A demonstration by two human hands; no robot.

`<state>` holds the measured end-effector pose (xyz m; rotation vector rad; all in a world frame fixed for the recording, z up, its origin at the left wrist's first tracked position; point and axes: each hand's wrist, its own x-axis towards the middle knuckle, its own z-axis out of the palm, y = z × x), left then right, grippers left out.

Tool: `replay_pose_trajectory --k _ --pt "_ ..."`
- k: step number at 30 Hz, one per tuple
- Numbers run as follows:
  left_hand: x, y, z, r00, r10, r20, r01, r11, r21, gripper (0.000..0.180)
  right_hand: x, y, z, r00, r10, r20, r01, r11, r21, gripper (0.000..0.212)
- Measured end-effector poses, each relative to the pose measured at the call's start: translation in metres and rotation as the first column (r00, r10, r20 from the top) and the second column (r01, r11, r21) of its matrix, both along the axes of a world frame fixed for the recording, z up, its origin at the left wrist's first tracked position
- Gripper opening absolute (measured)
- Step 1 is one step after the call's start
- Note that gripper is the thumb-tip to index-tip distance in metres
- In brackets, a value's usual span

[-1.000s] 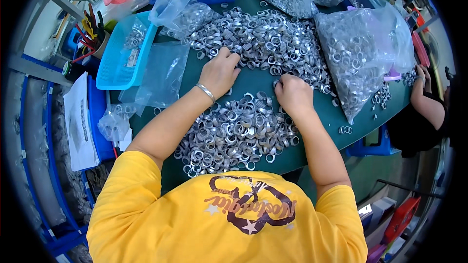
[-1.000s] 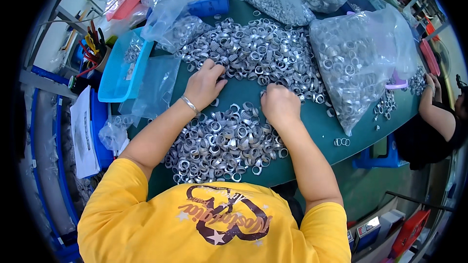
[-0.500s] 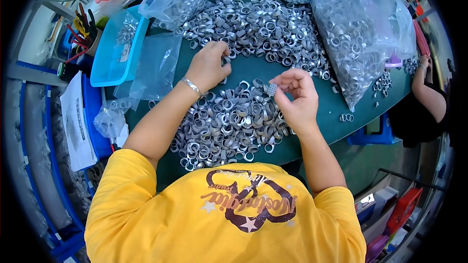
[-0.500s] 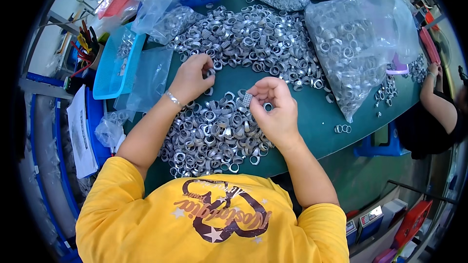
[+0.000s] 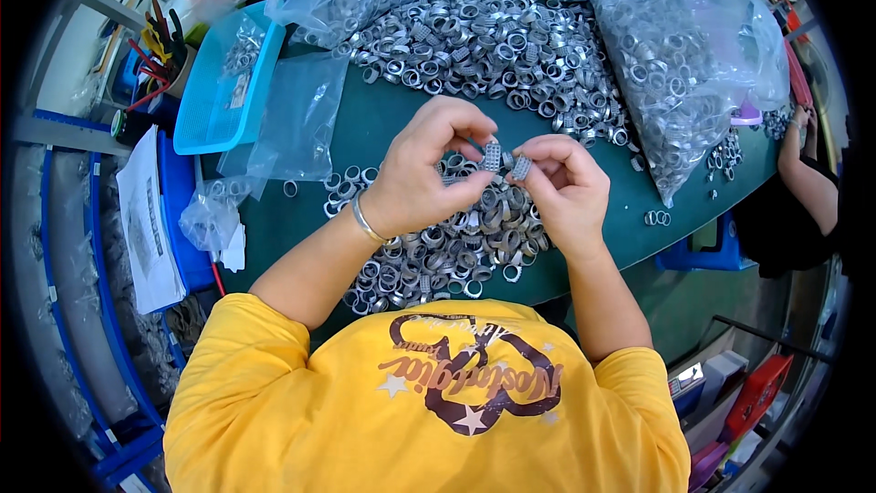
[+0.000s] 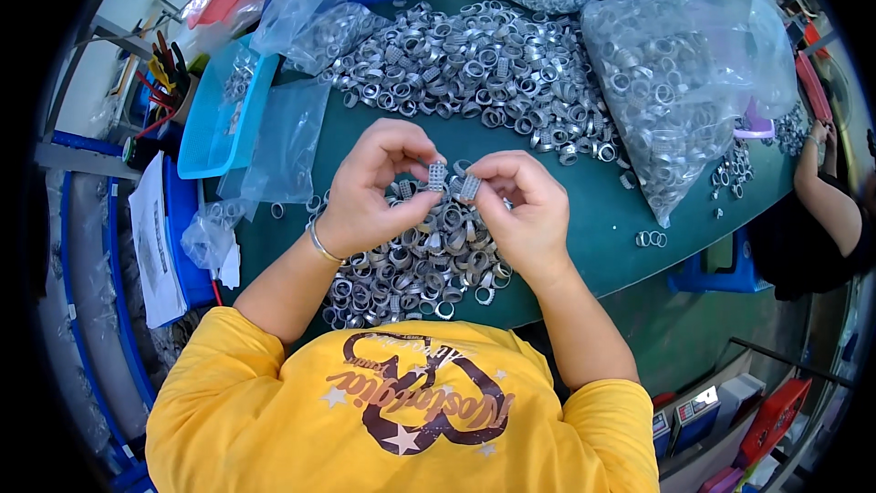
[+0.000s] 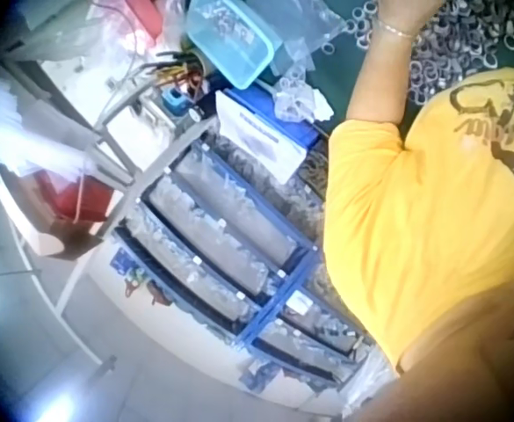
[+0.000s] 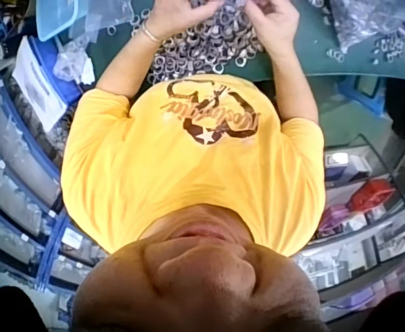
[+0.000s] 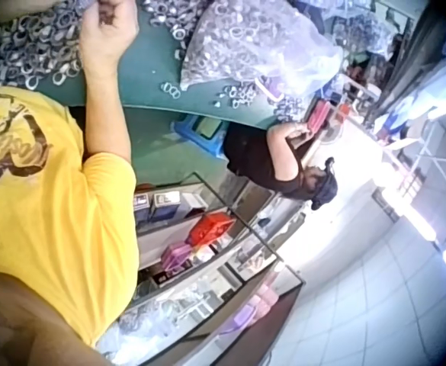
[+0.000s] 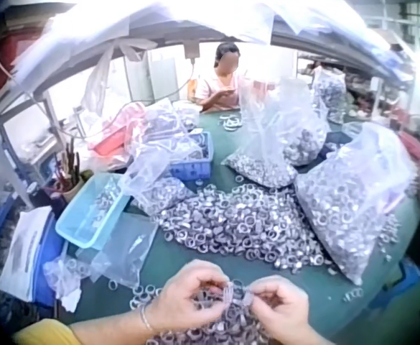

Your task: The person adjusts plastic sheeting above the workbench, handles a plastic bag, and then sorts and compares metal rings from a pile by hand.

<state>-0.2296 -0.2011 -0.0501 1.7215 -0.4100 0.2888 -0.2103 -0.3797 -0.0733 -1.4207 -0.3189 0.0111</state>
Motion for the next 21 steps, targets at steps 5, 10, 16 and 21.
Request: replay_pose_trajectory --k 5,10,16,21 --pt "-0.009 0.018 0.011 0.971 -0.201 0.133 0.147 0.932 0.333 0.022 -0.007 0.002 0.004 0.845 0.166 0.508 0.051 0.921 -0.387 0.019" --pt "-0.020 0.033 0.006 0.950 -0.309 0.046 0.242 0.822 0.515 0.021 -0.013 0.011 -0.003 0.724 0.345 0.597 -0.035 0.883 -0.467 0.017" --pt "0.008 0.051 -0.007 1.000 -0.012 -0.005 0.012 0.782 0.623 0.009 0.044 0.008 -0.017 0.828 0.074 0.556 0.342 0.720 -0.604 0.011" --pt "0.051 0.053 -0.060 0.979 0.197 0.049 -0.174 0.693 0.700 0.008 0.077 0.010 -0.034 0.805 0.123 0.581 0.509 0.359 -0.782 0.013"
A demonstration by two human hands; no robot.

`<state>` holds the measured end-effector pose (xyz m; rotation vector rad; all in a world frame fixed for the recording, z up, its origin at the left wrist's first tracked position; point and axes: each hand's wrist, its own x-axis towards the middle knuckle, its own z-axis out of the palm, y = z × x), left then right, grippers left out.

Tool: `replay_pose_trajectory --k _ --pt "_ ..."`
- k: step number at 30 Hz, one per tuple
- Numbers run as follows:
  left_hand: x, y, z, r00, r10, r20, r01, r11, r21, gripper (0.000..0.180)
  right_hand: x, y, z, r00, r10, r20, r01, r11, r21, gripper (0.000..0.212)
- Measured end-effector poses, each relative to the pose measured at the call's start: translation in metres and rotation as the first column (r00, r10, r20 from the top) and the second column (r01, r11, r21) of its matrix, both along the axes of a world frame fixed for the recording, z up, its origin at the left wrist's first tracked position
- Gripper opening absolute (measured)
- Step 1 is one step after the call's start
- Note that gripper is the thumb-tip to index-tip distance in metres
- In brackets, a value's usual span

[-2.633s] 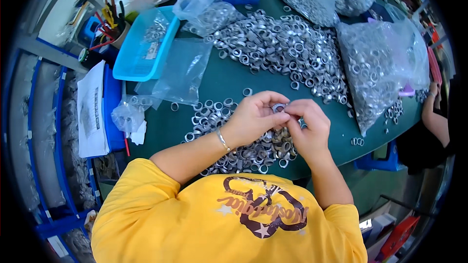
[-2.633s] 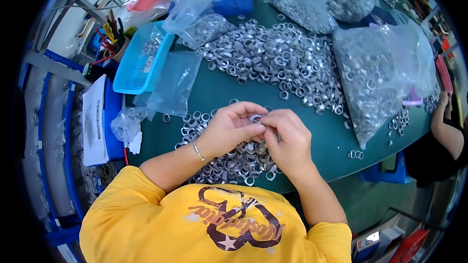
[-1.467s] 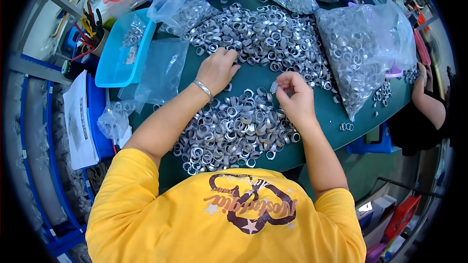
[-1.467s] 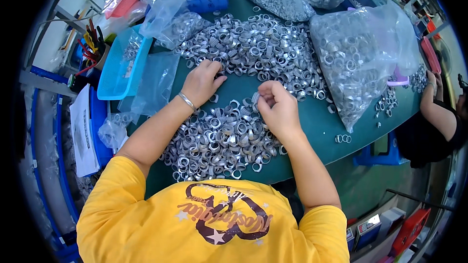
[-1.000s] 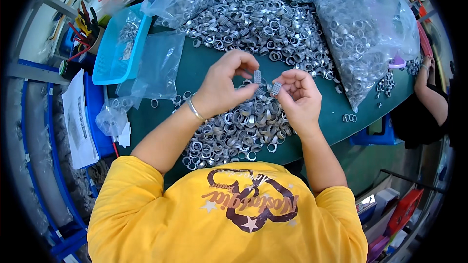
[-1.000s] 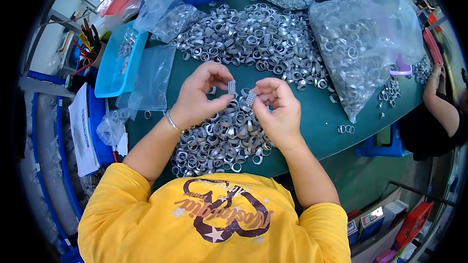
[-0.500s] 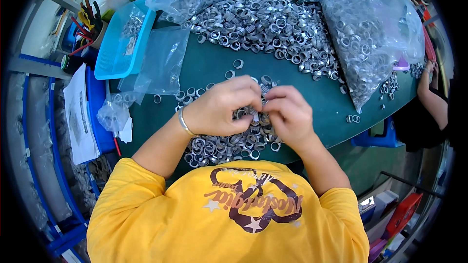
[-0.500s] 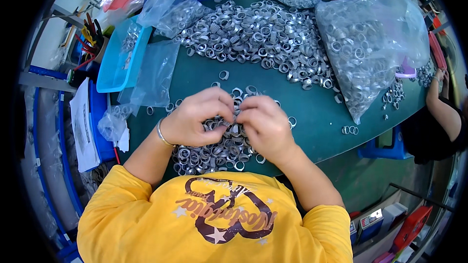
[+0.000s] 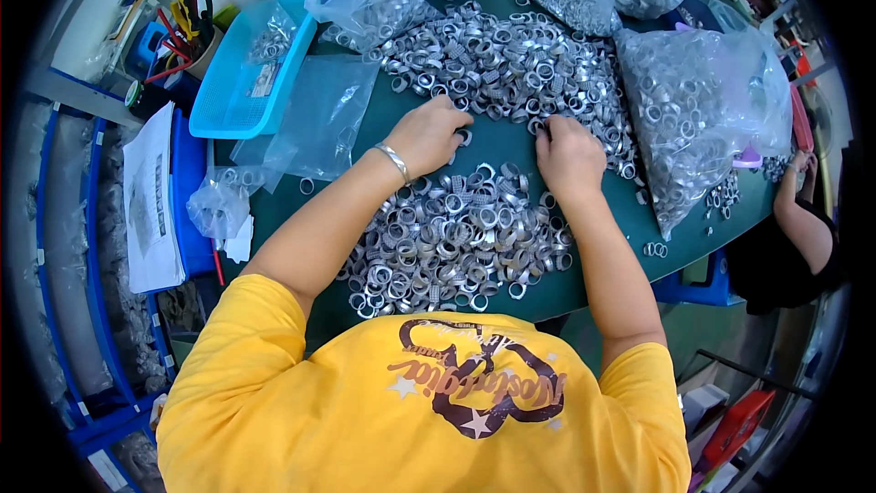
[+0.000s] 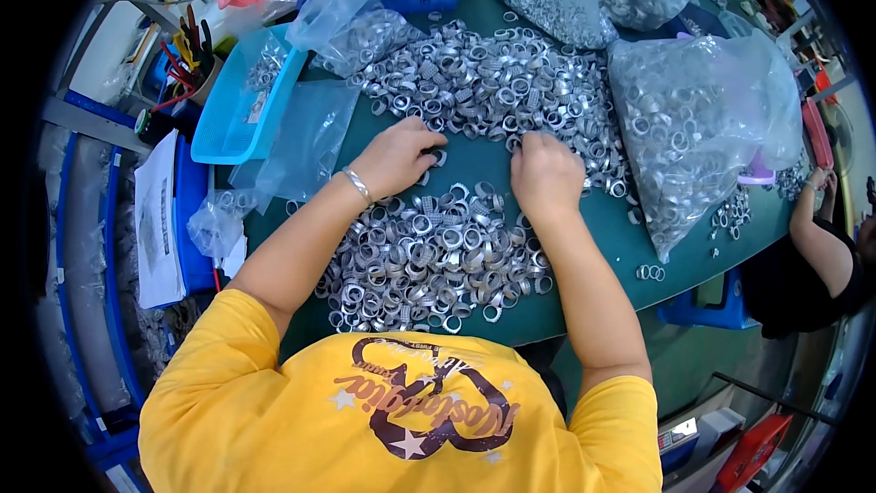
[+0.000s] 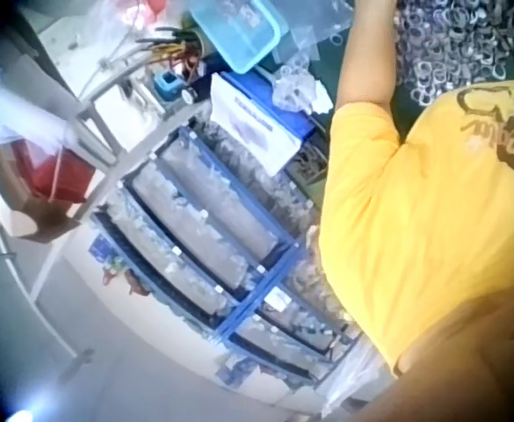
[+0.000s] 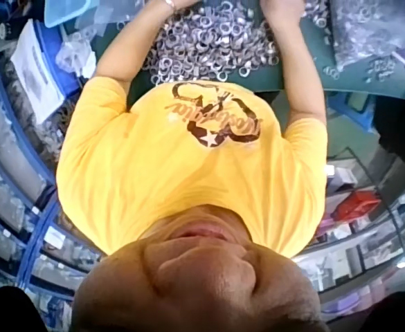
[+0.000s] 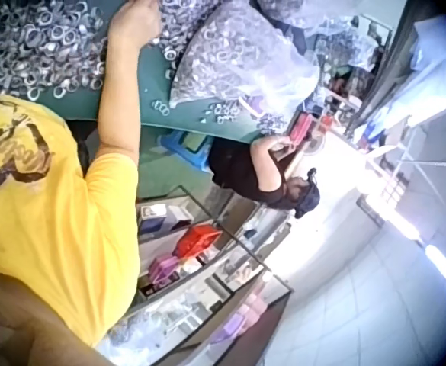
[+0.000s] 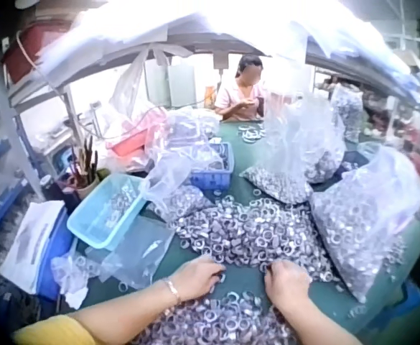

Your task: The person adjusts plastic sheeting above the workbench, handles a plastic bag, and then sorts and compares metal rings from a pile by hand.

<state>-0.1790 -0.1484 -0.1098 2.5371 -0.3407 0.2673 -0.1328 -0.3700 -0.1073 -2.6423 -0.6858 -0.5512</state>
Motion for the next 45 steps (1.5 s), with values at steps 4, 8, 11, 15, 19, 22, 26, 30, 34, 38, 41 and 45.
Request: replay_pose_trajectory --k 4,8,11,15,19,22,26,30,34,38,41,45 --pt "0.006 0.001 -0.002 0.989 0.039 -0.146 -0.042 0.999 -0.012 0.011 0.000 0.005 0.000 0.998 -0.054 -0.036 0.050 0.994 -0.102 0.016" --pt "-0.003 -0.004 0.009 0.981 0.071 -0.183 -0.106 0.975 -0.194 0.012 0.001 0.003 -0.004 0.999 -0.036 0.011 0.036 0.999 -0.026 0.012" --pt "-0.008 -0.014 0.027 0.882 -0.052 -0.469 -0.255 0.784 -0.566 0.011 0.002 0.000 -0.003 0.999 -0.053 0.000 0.053 0.996 -0.068 0.010" --pt "-0.024 -0.022 0.049 0.835 -0.175 -0.521 -0.317 0.622 -0.716 0.008 -0.006 0.001 0.005 0.999 -0.039 0.009 0.040 0.999 -0.028 0.009" --pt "-0.039 -0.024 0.057 0.827 -0.189 -0.530 -0.369 0.528 -0.765 0.008 -0.036 0.004 0.034 0.765 0.376 -0.523 0.056 0.770 0.635 0.009" --pt "-0.046 -0.030 0.064 0.824 -0.212 -0.525 -0.379 0.484 -0.789 0.007 -0.053 0.003 0.046 0.527 0.576 -0.625 0.254 0.595 0.763 0.006" --pt "-0.051 -0.035 0.065 0.836 -0.247 -0.490 -0.354 0.439 -0.826 0.008 -0.064 0.002 0.056 0.475 0.627 -0.617 0.287 0.553 0.783 0.007" --pt "-0.054 -0.036 0.064 0.836 -0.276 -0.475 -0.324 0.450 -0.832 0.010 -0.069 0.001 0.059 0.447 0.674 -0.588 0.303 0.504 0.809 0.008" --pt "-0.058 -0.039 0.065 0.840 -0.272 -0.470 -0.312 0.467 -0.827 0.010 -0.071 0.000 0.057 0.451 0.681 -0.577 0.277 0.508 0.816 0.008" --pt "-0.059 -0.039 0.065 0.829 -0.296 -0.475 -0.314 0.456 -0.833 0.010 -0.073 0.000 0.058 0.449 0.684 -0.575 0.292 0.496 0.818 0.008" --pt "-0.060 -0.039 0.064 0.807 -0.322 -0.496 -0.348 0.420 -0.838 0.010 -0.074 0.000 0.057 0.449 0.696 -0.560 0.292 0.478 0.828 0.009" --pt "-0.060 -0.037 0.065 0.791 -0.284 -0.542 -0.389 0.450 -0.804 0.009 -0.073 0.000 0.056 0.466 0.686 -0.560 0.301 0.472 0.829 0.009"
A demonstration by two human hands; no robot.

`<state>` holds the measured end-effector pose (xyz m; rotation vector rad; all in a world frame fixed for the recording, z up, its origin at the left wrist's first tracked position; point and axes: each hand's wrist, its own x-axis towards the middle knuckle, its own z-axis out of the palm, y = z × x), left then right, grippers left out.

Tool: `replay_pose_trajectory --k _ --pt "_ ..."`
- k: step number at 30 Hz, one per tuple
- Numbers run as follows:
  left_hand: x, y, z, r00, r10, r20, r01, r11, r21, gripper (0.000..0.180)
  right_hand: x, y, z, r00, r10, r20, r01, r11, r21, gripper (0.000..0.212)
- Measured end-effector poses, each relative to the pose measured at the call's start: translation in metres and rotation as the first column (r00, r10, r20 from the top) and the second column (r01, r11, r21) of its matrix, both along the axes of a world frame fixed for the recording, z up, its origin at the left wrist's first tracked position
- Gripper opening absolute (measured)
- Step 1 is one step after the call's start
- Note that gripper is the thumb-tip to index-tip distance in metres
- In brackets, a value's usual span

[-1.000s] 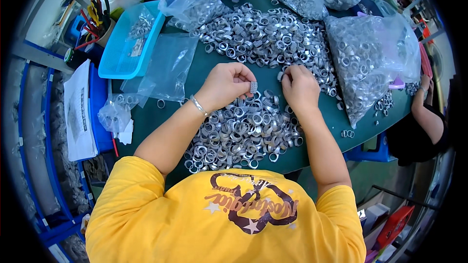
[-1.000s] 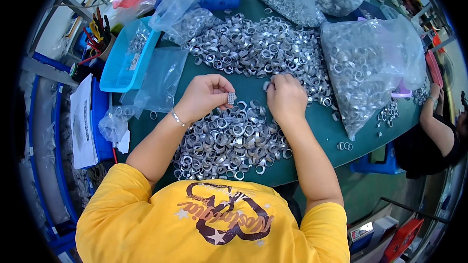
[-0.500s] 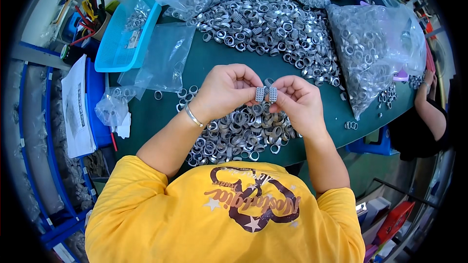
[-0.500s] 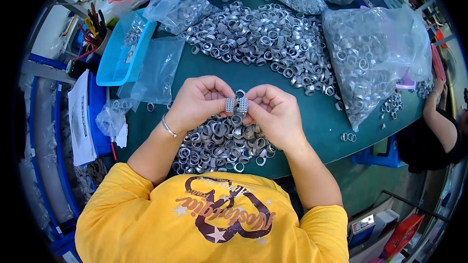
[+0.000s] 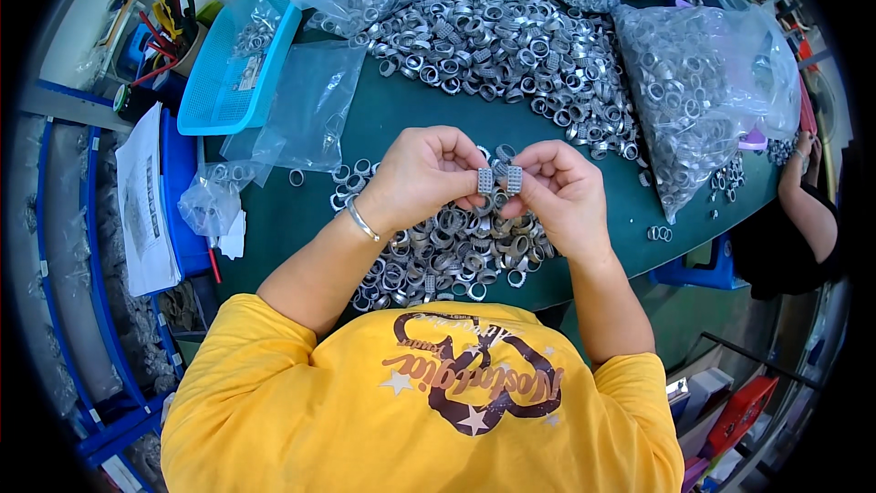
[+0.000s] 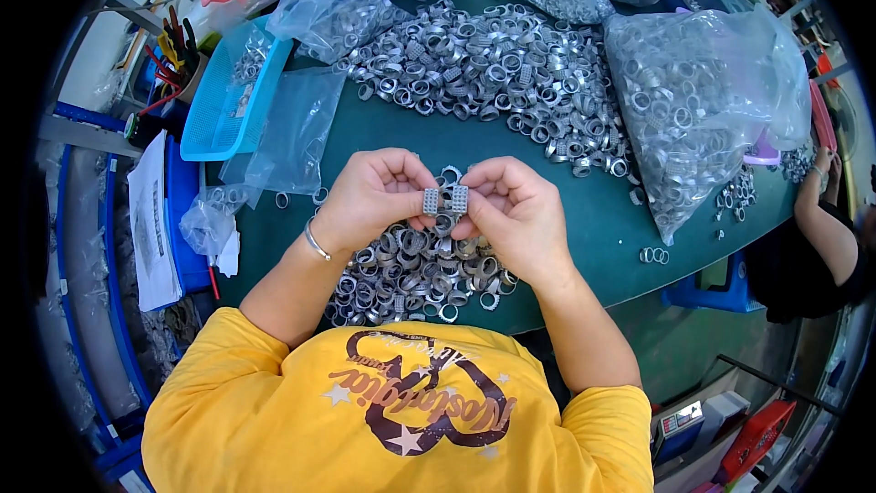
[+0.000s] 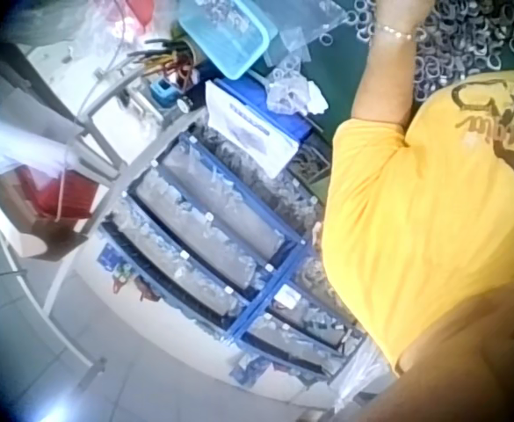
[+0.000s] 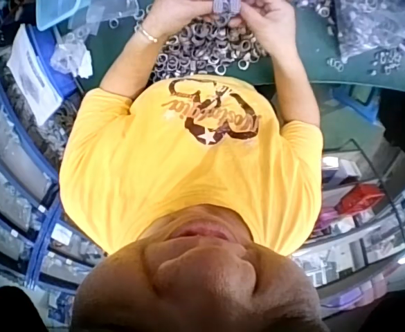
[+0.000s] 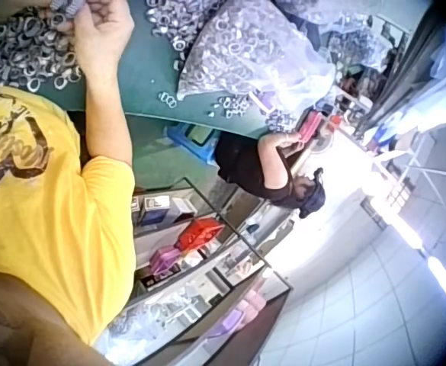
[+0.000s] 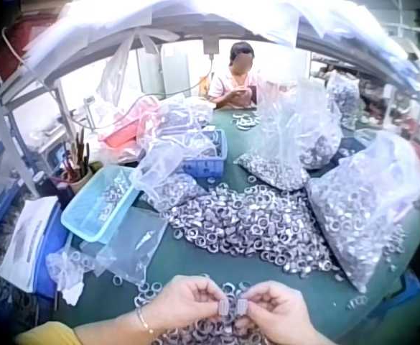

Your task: The person adjusts plastic sheeting above the workbench, handles a plastic bag, and then sorts and compares metal rings from a pile by hand.

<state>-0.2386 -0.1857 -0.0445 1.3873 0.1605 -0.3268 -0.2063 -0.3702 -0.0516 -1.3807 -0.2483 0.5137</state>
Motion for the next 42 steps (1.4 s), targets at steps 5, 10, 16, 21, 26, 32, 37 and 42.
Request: replay_pose_trajectory --k 5,10,16,21,26,32,37,42 --pt "0.000 0.000 0.000 1.000 0.018 -0.012 -0.018 1.000 0.011 0.007 0.000 -0.002 -0.003 1.000 -0.018 -0.012 0.018 1.000 0.002 0.010" --pt "-0.001 -0.002 -0.008 0.993 0.020 0.119 -0.039 0.988 0.153 0.008 0.004 -0.009 -0.021 0.939 -0.093 0.332 0.115 0.992 -0.048 0.013" --pt "-0.002 -0.003 -0.008 0.918 -0.021 0.396 -0.121 0.936 0.330 0.015 0.003 -0.013 -0.016 0.631 -0.056 0.774 0.378 0.893 -0.244 0.018" --pt "0.000 0.004 -0.014 0.880 -0.203 0.430 -0.111 0.792 0.601 0.018 -0.012 -0.013 -0.028 0.583 0.135 0.801 0.254 0.906 -0.338 0.019" --pt "0.000 0.004 -0.021 0.816 -0.360 0.452 -0.090 0.694 0.714 0.016 0.015 -0.037 -0.037 0.487 0.023 0.873 0.503 0.810 -0.302 0.019" --pt "0.015 0.003 -0.013 0.824 -0.378 0.422 -0.084 0.655 0.751 0.011 0.049 -0.073 -0.055 0.486 0.108 0.867 0.736 0.486 -0.472 0.020" --pt "0.053 -0.023 -0.011 0.771 -0.464 0.436 -0.073 0.616 0.785 0.010 0.052 -0.081 -0.060 0.534 0.069 0.843 0.710 0.504 -0.491 0.019" --pt "0.099 -0.073 -0.032 0.694 -0.616 0.374 -0.041 0.484 0.874 0.020 0.051 -0.089 -0.057 0.548 -0.034 0.836 0.716 0.535 -0.448 0.016"
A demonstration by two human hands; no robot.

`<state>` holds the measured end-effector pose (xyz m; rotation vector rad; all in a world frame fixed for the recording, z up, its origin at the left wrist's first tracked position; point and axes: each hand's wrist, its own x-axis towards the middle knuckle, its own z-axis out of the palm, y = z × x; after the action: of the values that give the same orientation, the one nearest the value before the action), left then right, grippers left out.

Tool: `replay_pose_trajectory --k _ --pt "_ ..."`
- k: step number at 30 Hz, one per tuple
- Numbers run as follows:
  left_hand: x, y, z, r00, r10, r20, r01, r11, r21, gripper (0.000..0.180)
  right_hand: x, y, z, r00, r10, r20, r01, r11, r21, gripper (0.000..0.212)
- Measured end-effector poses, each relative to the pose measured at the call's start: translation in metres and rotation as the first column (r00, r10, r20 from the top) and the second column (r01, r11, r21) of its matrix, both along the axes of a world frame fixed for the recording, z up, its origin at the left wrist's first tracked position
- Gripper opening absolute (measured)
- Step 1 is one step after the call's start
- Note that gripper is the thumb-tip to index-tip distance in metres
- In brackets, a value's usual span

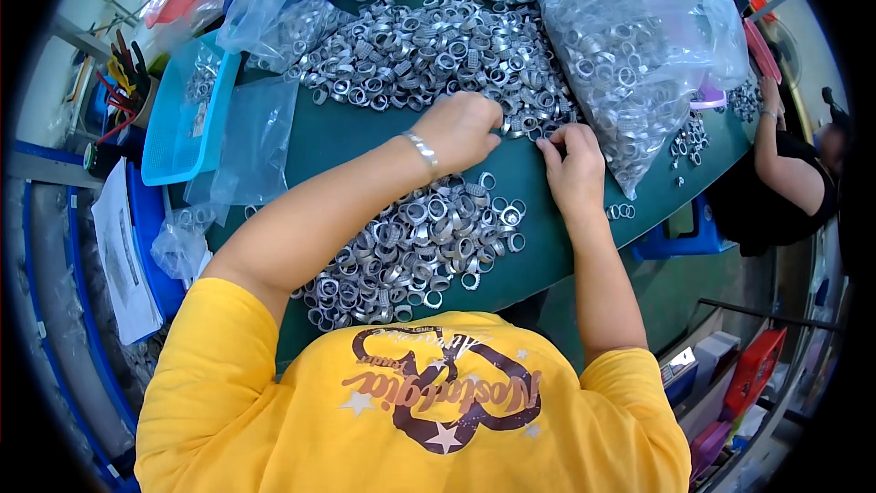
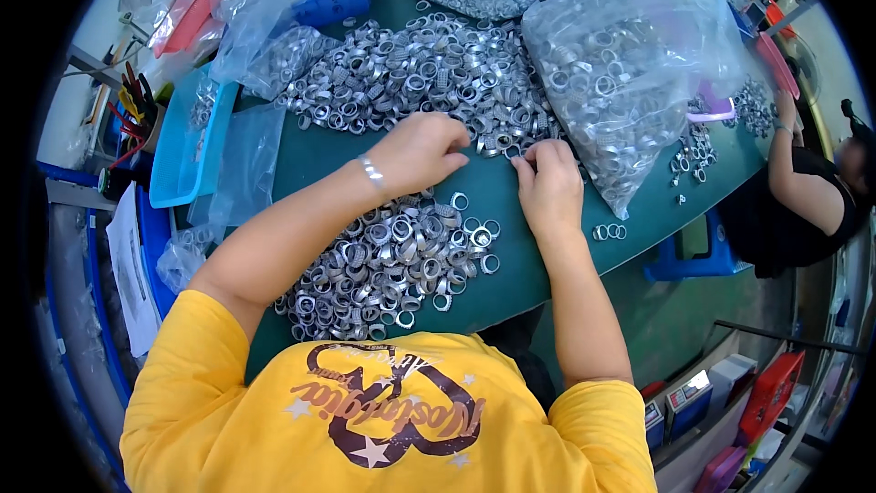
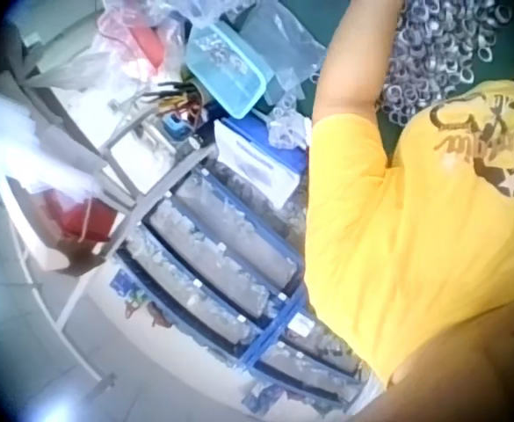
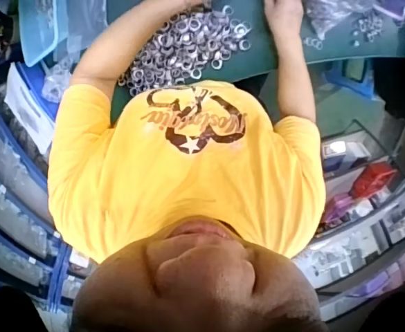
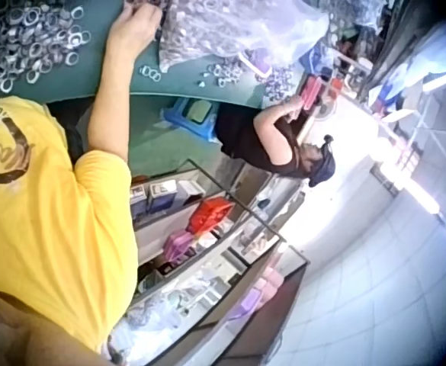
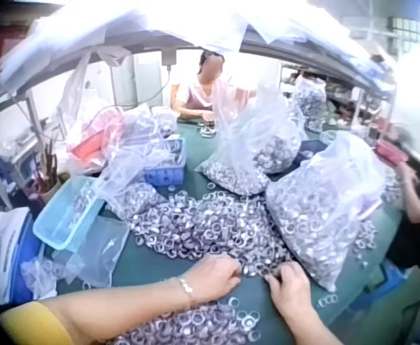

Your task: The person adjusts plastic sheeting above the workbench, handles a plastic bag, and then sorts and compares metal rings from a pile by hand.

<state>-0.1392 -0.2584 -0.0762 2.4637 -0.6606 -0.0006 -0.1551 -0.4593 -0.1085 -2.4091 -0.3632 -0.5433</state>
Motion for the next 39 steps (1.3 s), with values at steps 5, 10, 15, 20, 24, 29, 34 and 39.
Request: replay_pose_trajectory --k 5,10,15,20,24,29,34,39 --pt "0.015 -0.022 -0.019 0.999 0.054 -0.008 -0.054 0.997 0.063 0.023 -0.010 -0.013 -0.004 0.990 -0.059 0.125 0.066 0.996 -0.052 0.011" --pt "0.022 -0.021 -0.031 0.997 0.074 0.000 -0.074 0.996 0.052 0.014 -0.022 -0.025 -0.016 0.989 -0.085 -0.120 0.108 0.972 0.206 0.020" --pt "0.023 -0.007 -0.036 0.991 0.097 0.089 -0.102 0.994 0.050 0.009 -0.028 -0.017 0.007 0.768 0.265 -0.583 0.382 0.542 0.748 0.016" --pt "0.018 -0.003 -0.016 0.976 0.121 -0.179 -0.150 0.976 -0.161 0.008 -0.031 -0.019 0.015 0.726 0.398 -0.561 0.408 0.407 0.817 0.014" --pt "0.003 -0.009 0.005 0.732 -0.104 -0.674 -0.349 0.792 -0.501 0.011 -0.036 -0.014 0.023 0.747 0.418 -0.517 0.361 0.398 0.843 0.014" --pt "-0.009 -0.013 0.011 0.666 -0.228 -0.710 -0.388 0.707 -0.591 0.008 -0.041 -0.008 0.029 0.766 0.424 -0.483 0.313 0.410 0.857 0.014" --pt "-0.011 -0.014 0.015 0.622 -0.231 -0.748 -0.452 0.674 -0.584 0.009 -0.043 -0.005 0.031 0.780 0.439 -0.447 0.288 0.383 0.878 0.014" --pt "-0.011 -0.012 0.013 0.646 -0.264 -0.716 -0.418 0.663 -0.622 0.009 -0.043 -0.002 0.027 0.812 0.421 -0.404 0.228 0.409 0.884 0.013"
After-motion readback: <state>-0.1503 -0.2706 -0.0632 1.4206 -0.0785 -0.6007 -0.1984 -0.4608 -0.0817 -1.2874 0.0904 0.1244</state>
